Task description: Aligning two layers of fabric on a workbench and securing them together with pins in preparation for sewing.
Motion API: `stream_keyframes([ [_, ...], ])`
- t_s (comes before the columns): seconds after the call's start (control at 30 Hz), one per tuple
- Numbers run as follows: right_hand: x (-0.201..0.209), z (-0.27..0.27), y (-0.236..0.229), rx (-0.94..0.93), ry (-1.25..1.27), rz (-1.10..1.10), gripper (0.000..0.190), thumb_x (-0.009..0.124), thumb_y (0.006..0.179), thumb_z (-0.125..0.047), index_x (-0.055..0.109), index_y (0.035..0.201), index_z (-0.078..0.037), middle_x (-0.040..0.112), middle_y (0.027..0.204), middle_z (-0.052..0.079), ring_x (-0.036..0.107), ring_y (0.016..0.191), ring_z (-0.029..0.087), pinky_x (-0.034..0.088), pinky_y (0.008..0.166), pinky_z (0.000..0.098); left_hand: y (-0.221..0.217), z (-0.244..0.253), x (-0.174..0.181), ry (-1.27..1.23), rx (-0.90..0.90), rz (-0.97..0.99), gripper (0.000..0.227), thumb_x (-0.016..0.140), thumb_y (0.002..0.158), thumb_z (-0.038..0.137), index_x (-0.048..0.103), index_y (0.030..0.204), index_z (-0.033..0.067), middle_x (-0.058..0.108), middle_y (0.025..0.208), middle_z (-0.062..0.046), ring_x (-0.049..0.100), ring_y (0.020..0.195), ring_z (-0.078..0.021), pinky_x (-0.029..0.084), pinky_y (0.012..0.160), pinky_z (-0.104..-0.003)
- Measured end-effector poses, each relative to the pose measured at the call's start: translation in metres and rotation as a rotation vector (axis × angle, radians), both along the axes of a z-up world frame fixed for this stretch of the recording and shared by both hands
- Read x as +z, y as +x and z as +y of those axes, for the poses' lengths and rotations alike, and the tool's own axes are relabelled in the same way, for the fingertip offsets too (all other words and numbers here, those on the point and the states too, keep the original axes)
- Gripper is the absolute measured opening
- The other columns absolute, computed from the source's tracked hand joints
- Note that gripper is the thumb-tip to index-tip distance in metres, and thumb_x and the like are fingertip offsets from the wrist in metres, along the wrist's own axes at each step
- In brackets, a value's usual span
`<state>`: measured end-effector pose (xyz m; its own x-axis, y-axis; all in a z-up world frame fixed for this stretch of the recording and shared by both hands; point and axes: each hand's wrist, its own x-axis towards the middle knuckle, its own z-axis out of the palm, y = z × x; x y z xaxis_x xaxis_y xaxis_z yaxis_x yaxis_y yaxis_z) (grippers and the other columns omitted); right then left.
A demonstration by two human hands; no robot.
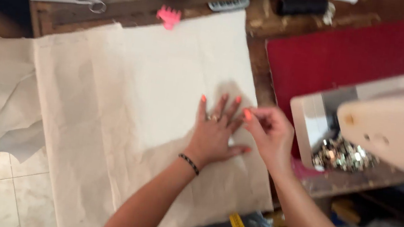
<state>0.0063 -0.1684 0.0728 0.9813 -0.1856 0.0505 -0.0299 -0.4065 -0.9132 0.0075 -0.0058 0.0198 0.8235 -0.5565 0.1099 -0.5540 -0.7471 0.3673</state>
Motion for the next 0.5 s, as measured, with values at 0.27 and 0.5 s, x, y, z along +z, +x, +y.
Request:
stream_keyframes([
  [0.27,-0.041,-0.064,-0.123,-0.079,-0.164,0.169,0.015,0.077,0.092,-0.018,0.078,0.106,-0.014,0.076,0.086,0.006,0.075,0.078,0.023,0.061,0.063,0.0361,0.012,-0.001,-0.013,0.011,-0.078,-0.114,0.084,0.063,0.085,0.071,0.047,0.155,0.0284,0.046,0.16,-0.01,0.035,0.149,-0.0419,0.013,0.114,-0.08],
  [0.5,-0.042,-0.079,-0.144,-0.026,-0.981,0.09,0.009,0.073,0.093,-0.031,0.075,0.101,-0.027,0.071,0.091,0.0,0.073,0.07,0.03,0.062,0.061,0.0424,0.082,-0.022,-0.036,0.181,-0.366,-0.031,0.048,0.082,0.081,0.035,0.069,0.126,0.0264,0.063,0.132,0.001,0.057,0.127,-0.029,0.04,0.109,-0.059],
])
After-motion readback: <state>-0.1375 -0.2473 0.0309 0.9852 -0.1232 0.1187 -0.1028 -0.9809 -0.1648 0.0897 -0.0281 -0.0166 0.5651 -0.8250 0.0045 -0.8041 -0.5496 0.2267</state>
